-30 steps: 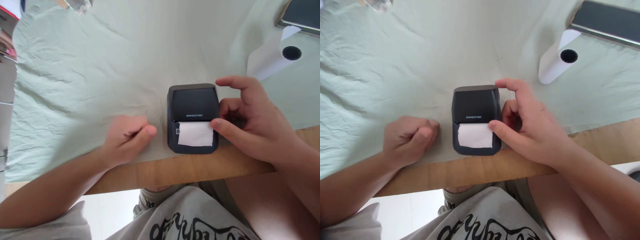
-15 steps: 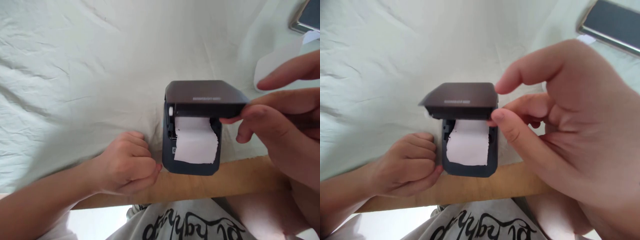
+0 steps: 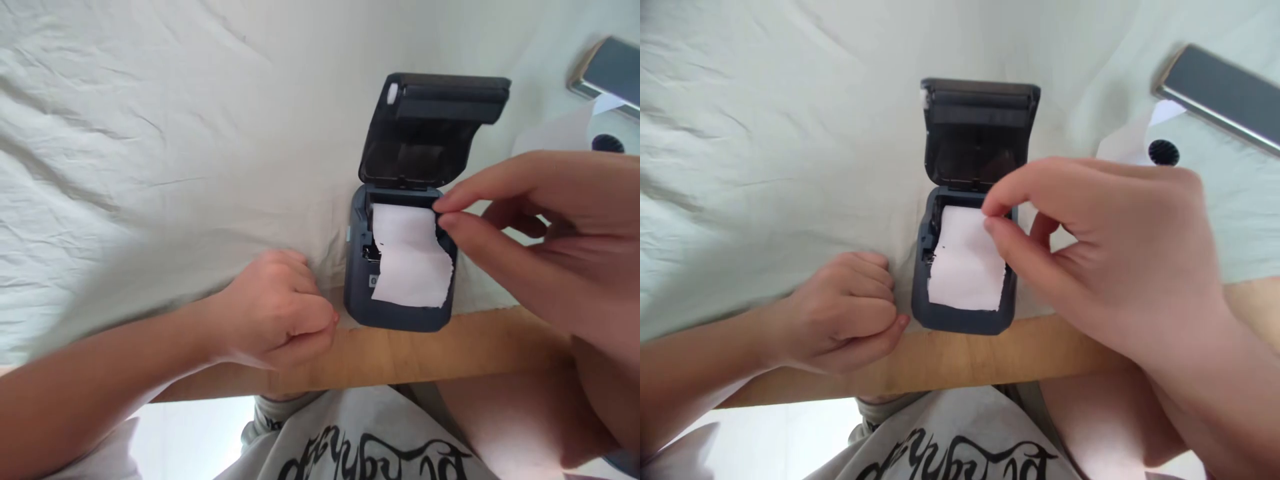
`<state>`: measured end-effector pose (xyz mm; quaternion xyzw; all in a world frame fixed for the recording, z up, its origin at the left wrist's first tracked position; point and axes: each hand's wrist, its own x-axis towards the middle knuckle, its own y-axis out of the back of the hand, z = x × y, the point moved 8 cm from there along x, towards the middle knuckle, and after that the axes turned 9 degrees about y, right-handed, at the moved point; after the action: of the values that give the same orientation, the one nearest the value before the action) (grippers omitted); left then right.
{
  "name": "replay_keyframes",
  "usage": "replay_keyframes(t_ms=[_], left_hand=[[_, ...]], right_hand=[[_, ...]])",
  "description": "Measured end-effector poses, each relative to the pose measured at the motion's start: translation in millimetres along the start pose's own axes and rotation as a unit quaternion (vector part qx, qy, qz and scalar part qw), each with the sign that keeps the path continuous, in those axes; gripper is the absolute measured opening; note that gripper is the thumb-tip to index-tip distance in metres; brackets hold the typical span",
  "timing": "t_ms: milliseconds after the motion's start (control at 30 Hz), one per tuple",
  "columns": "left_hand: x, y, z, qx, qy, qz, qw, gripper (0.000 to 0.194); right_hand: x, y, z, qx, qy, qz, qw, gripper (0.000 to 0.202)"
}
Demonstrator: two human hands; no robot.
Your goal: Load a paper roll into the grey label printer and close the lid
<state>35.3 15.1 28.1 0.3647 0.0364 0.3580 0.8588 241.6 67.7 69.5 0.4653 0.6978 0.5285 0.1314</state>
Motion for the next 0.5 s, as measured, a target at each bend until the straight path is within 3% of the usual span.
replay_keyframes(t_ms=[100, 167, 233, 300, 400, 500], left_hand=[[-0.1, 0.1, 0.0, 0.006, -0.004, 0.003, 1.000, 0.050], [0.2, 1.3, -0.2, 0.009, -0.007, 0.005, 1.000, 0.050], [0.6, 2.1, -0.3, 0.010, -0.010, 0.006, 1.000, 0.050], [0.5, 1.0, -1.1, 0.011, -0.012, 0.006, 1.000, 0.050], [-1.7, -1.6, -2.6, 0.008, -0.020, 0.024, 1.000, 0.050], [-4.7, -0.8, -3.5, -0.001, -0.029, 0.056, 0.998, 0.047]], right_hand=[[16.7, -11.6, -7.2, -0.080, 0.061, -0.061, 0.993, 0.031], [25.3, -20.6, -1.2, -0.129, 0.071, -0.124, 0.981, 0.024], [31.4, -29.1, 9.0, -0.133, 0.064, -0.183, 0.972, 0.014], [35.7, -36.9, 15.8, -0.106, 0.058, -0.227, 0.966, 0.018], [39.6, -36.9, 12.7, -0.055, 0.070, -0.233, 0.968, 0.018], [33.0, -15.6, 7.1, -0.009, 0.073, -0.184, 0.980, 0.015]])
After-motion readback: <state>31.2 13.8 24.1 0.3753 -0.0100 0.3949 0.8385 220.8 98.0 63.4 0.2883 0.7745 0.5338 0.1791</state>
